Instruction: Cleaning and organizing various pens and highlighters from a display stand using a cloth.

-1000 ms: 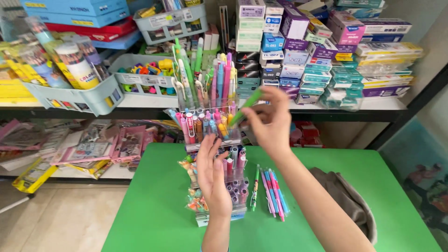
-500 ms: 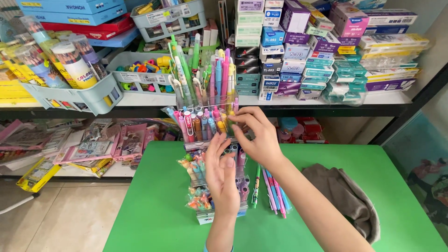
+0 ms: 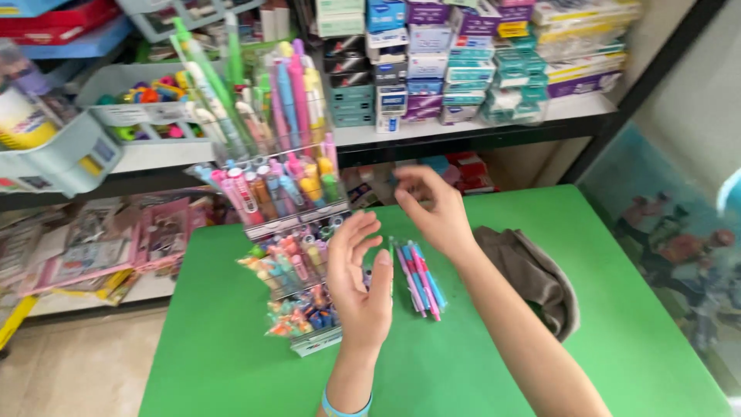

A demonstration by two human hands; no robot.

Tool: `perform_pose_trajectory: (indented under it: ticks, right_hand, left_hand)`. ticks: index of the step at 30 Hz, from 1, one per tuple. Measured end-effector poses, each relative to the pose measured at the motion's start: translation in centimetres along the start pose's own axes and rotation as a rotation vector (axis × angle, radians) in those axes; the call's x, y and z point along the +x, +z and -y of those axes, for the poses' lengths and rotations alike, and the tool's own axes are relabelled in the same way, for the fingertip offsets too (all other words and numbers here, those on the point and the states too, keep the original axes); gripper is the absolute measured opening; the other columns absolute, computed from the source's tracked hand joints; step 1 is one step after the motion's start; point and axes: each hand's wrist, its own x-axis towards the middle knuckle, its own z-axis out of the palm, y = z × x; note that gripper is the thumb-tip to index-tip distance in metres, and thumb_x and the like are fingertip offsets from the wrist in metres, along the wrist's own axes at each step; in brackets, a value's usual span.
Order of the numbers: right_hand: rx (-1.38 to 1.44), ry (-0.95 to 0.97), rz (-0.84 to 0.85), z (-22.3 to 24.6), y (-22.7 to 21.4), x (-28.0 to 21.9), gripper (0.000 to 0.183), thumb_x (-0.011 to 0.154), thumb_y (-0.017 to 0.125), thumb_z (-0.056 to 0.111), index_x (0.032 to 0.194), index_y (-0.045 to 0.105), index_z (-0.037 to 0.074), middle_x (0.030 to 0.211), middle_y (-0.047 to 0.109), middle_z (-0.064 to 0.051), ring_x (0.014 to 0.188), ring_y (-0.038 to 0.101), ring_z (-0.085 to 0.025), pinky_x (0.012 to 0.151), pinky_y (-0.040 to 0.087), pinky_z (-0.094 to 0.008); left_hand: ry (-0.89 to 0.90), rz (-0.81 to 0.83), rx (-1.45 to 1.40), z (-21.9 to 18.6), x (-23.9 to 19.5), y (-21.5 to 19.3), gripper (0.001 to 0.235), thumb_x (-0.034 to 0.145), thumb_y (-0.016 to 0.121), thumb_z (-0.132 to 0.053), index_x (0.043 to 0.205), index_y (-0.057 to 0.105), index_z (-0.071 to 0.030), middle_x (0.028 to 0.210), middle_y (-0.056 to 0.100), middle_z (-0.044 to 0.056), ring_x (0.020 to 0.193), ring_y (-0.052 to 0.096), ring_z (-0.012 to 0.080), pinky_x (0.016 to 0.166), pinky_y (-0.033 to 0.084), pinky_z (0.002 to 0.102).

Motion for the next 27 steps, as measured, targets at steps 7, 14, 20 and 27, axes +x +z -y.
perform_pose_trajectory:
  ticks: [7,14,20,27]
  right_hand:
    - [-0.396,0.304,0.118,-13.2,-1.0,-7.0,0.046,0.078,0.079,0.026,0.120,0.068,0.012,0.094,0.078,-0.006,0.081,0.078,-0.022,0.074,0.060,-0.036]
    - [-0.467,0.412,0.156,-16.3,-0.8,-8.7,0.047,0.071,0.079,0.023,0.116,0.072,0.012,0.086,0.080,-0.006,0.080,0.078,-0.024,0.078,0.060,-0.037]
    - [-0.559,0.489,0.193,-17.0,-0.6,-8.3,0.047,0.070,0.079,0.026,0.114,0.075,0.012,0.083,0.080,-0.007,0.081,0.077,-0.025,0.081,0.060,-0.037]
    - [-0.485,0.613,0.157,-12.7,-1.4,-7.2,0.057,0.068,0.083,0.023,0.122,0.069,0.011,0.085,0.080,-0.008,0.080,0.078,-0.023,0.079,0.061,-0.036]
  left_hand:
    - [-0.239,0.234,0.418,6.6,-1.6,3.8,0.065,0.081,0.057,0.007,0.145,0.044,-0.001,0.143,0.048,0.020,0.122,0.058,0.0348,0.095,0.054,0.040]
    - [-0.274,0.287,0.743,17.8,-5.2,2.6,0.067,0.071,0.064,0.006,0.135,0.044,0.002,0.132,0.049,0.027,0.124,0.051,0.0477,0.105,0.043,0.050]
    - [-0.369,0.351,0.807,18.4,-5.2,2.3,0.066,0.074,0.066,-0.001,0.136,0.043,0.003,0.126,0.055,0.028,0.115,0.057,0.0474,0.100,0.046,0.050]
    - [-0.378,0.448,0.895,18.7,-5.2,2.1,0.068,0.077,0.068,-0.009,0.139,0.044,0.007,0.124,0.058,0.031,0.109,0.062,0.0476,0.095,0.049,0.051]
